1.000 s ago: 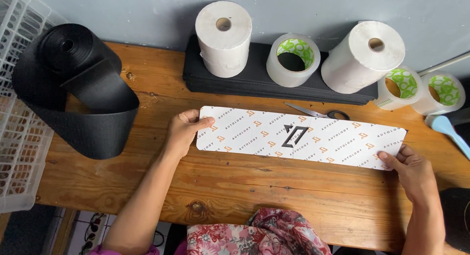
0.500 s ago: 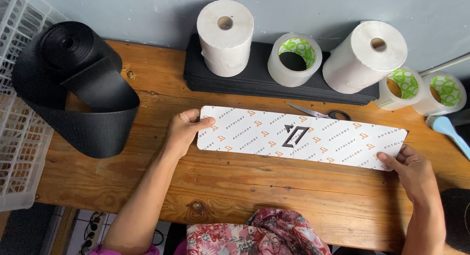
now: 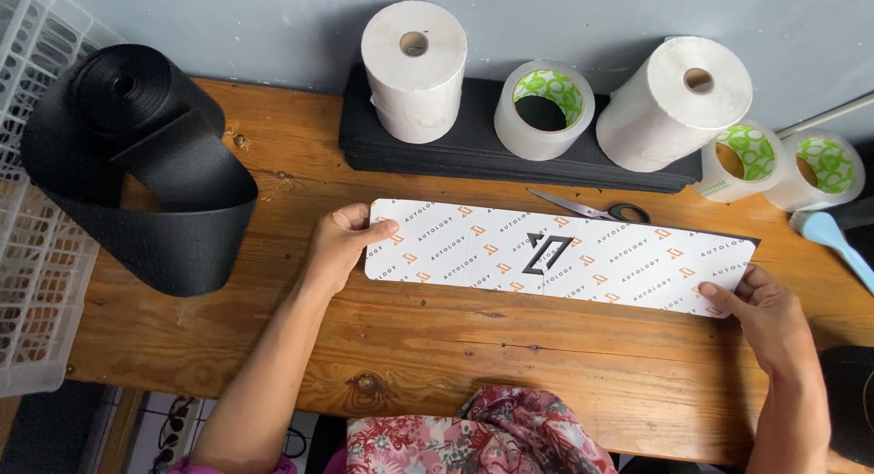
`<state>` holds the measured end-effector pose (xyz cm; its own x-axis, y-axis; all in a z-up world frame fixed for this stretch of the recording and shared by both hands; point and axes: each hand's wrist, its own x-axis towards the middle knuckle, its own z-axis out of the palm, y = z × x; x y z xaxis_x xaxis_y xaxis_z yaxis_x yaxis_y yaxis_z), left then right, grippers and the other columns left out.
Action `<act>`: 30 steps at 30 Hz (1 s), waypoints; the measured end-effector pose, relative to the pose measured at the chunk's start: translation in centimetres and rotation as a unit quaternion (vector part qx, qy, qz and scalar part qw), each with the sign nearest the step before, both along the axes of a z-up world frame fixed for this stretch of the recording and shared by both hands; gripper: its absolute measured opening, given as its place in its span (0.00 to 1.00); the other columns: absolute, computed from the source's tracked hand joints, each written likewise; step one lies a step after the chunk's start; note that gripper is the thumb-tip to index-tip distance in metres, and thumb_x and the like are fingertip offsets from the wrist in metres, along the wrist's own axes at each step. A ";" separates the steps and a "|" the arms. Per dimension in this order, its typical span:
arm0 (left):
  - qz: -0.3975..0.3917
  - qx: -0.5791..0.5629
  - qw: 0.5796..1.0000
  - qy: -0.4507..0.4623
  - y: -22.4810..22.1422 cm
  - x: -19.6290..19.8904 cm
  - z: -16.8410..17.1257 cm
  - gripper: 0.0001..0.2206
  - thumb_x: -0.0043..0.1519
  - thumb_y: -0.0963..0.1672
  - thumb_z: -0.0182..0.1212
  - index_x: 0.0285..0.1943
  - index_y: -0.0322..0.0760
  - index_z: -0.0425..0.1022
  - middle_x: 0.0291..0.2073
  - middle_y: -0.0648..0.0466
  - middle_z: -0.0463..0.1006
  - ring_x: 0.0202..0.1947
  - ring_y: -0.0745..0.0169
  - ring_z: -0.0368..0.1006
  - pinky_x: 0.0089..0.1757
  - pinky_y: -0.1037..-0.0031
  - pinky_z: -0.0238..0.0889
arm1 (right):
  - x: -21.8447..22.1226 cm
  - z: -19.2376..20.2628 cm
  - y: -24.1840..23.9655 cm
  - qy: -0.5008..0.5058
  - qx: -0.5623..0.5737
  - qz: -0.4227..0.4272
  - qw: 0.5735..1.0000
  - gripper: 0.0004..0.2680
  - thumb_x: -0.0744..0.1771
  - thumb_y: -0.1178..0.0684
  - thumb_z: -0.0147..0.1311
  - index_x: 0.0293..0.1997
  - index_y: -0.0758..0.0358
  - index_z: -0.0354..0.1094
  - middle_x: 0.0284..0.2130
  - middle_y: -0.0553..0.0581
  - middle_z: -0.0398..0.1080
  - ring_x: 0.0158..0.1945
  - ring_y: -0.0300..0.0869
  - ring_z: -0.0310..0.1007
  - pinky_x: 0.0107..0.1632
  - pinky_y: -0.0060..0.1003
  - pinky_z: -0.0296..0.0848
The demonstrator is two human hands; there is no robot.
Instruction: Trimming the edges of a patterned fabric strip with scissors and then applying a black adhesive strip to it, smoothing it down with a plastic tool.
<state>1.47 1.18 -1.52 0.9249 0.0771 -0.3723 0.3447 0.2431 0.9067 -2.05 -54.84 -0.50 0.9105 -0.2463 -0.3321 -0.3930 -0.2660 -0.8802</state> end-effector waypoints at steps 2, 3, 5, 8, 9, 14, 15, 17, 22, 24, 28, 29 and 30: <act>-0.003 0.003 1.000 0.000 0.0 -0.2 0.2 0.08 0.53 0.38 0.71 0.39 0.30 0.80 0.37 0.48 0.84 0.34 0.64 0.78 0.37 0.77 0.73 | 0.1 -0.5 -0.4 -0.005 0.001 0.000 1.000 0.14 0.66 0.62 0.57 0.58 0.66 0.67 0.53 0.58 0.73 0.52 0.40 0.69 0.54 0.33 0.70; -0.006 0.007 1.000 0.000 -0.1 -0.2 0.3 0.08 0.53 0.38 0.71 0.40 0.30 0.80 0.37 0.48 0.84 0.34 0.64 0.78 0.37 0.76 0.73 | 0.2 -0.7 -0.6 -0.010 0.002 0.001 1.000 0.13 0.66 0.61 0.57 0.57 0.65 0.68 0.53 0.58 0.73 0.53 0.39 0.69 0.55 0.33 0.70; -0.005 0.007 1.000 0.003 -0.1 -0.2 0.5 0.08 0.53 0.37 0.71 0.40 0.30 0.80 0.37 0.48 0.84 0.34 0.64 0.78 0.38 0.76 0.74 | 0.2 0.2 0.1 -0.007 -0.004 0.001 1.000 0.13 0.67 0.61 0.56 0.58 0.66 0.68 0.53 0.58 0.73 0.53 0.39 0.69 0.56 0.33 0.69; -0.005 0.010 1.000 0.005 -0.1 -0.2 0.3 0.08 0.53 0.36 0.71 0.40 0.31 0.80 0.37 0.48 0.84 0.35 0.63 0.79 0.39 0.76 0.75 | 0.2 0.8 0.7 0.001 -0.012 -0.001 1.000 0.13 0.67 0.61 0.55 0.59 0.67 0.67 0.53 0.58 0.73 0.53 0.39 0.69 0.57 0.33 0.68; -0.004 0.012 1.000 0.002 0.0 -0.2 0.1 0.08 0.54 0.36 0.71 0.40 0.31 0.80 0.37 0.48 0.84 0.35 0.64 0.79 0.40 0.76 0.75 | 0.2 1.0 0.8 0.005 -0.014 -0.002 1.000 0.14 0.67 0.61 0.55 0.60 0.67 0.67 0.54 0.58 0.72 0.54 0.39 0.68 0.58 0.33 0.68; -0.009 -0.004 1.000 -0.007 0.1 -0.2 -0.3 0.07 0.54 0.36 0.70 0.39 0.31 0.80 0.37 0.47 0.84 0.35 0.63 0.78 0.39 0.75 0.74 | 0.2 0.6 0.6 0.003 -0.014 -0.002 1.000 0.13 0.67 0.61 0.55 0.59 0.67 0.67 0.53 0.58 0.73 0.54 0.39 0.69 0.58 0.33 0.68; -0.010 -0.004 1.000 -0.006 0.1 -0.2 -0.3 0.07 0.54 0.36 0.70 0.40 0.31 0.80 0.37 0.47 0.84 0.35 0.63 0.78 0.39 0.75 0.74 | 0.2 0.3 0.3 -0.002 -0.014 0.002 1.000 0.13 0.67 0.60 0.55 0.58 0.67 0.67 0.53 0.58 0.73 0.53 0.39 0.69 0.57 0.33 0.68; -0.007 -0.003 1.000 0.002 0.0 -0.2 0.3 0.08 0.54 0.36 0.70 0.40 0.31 0.80 0.38 0.47 0.84 0.35 0.62 0.79 0.39 0.74 0.75 | 0.2 0.8 0.7 -0.002 -0.015 0.003 1.000 0.13 0.67 0.60 0.55 0.58 0.67 0.67 0.53 0.58 0.73 0.53 0.39 0.68 0.57 0.33 0.68; 0.004 0.006 1.000 0.008 0.0 -0.3 0.1 0.08 0.52 0.36 0.72 0.39 0.31 0.80 0.37 0.48 0.85 0.35 0.63 0.78 0.39 0.75 0.75 | 0.1 0.8 0.7 -0.004 -0.018 0.009 1.000 0.13 0.67 0.60 0.55 0.58 0.67 0.67 0.53 0.57 0.73 0.53 0.37 0.67 0.57 0.32 0.68; 0.004 0.002 1.000 0.005 0.0 -0.4 0.1 0.07 0.53 0.36 0.71 0.39 0.31 0.80 0.37 0.48 0.84 0.34 0.64 0.78 0.38 0.76 0.75 | 0.1 1.6 1.4 0.008 -0.030 0.009 0.999 0.14 0.67 0.60 0.55 0.59 0.68 0.67 0.54 0.58 0.73 0.54 0.39 0.67 0.59 0.34 0.67; 0.005 0.027 1.000 0.000 -0.4 -0.7 0.6 0.07 0.53 0.36 0.71 0.39 0.32 0.80 0.36 0.49 0.84 0.34 0.65 0.78 0.37 0.76 0.74 | 0.1 1.9 1.4 0.017 -0.045 0.015 0.999 0.13 0.68 0.60 0.54 0.60 0.69 0.67 0.54 0.58 0.72 0.54 0.40 0.67 0.60 0.34 0.66; -0.002 0.032 0.999 -0.014 -0.5 -0.8 0.5 0.06 0.54 0.36 0.71 0.38 0.32 0.80 0.35 0.49 0.84 0.33 0.65 0.78 0.37 0.76 0.74 | 0.1 1.8 1.3 0.014 -0.050 0.016 0.999 0.13 0.68 0.59 0.54 0.59 0.69 0.67 0.54 0.58 0.72 0.53 0.40 0.68 0.59 0.34 0.67; -0.009 0.037 0.999 -0.028 -0.5 -0.9 0.5 0.06 0.54 0.36 0.71 0.37 0.32 0.80 0.34 0.49 0.84 0.32 0.65 0.78 0.36 0.76 0.74 | 0.2 1.8 1.3 0.012 -0.055 0.017 0.998 0.13 0.68 0.59 0.54 0.59 0.70 0.67 0.53 0.58 0.73 0.52 0.40 0.68 0.58 0.34 0.67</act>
<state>0.58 0.67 -1.04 0.9456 0.0857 -0.3137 0.2966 0.1681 0.9401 -1.89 -53.57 1.30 0.9116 -0.2512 -0.3255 -0.4017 -0.3752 -0.8354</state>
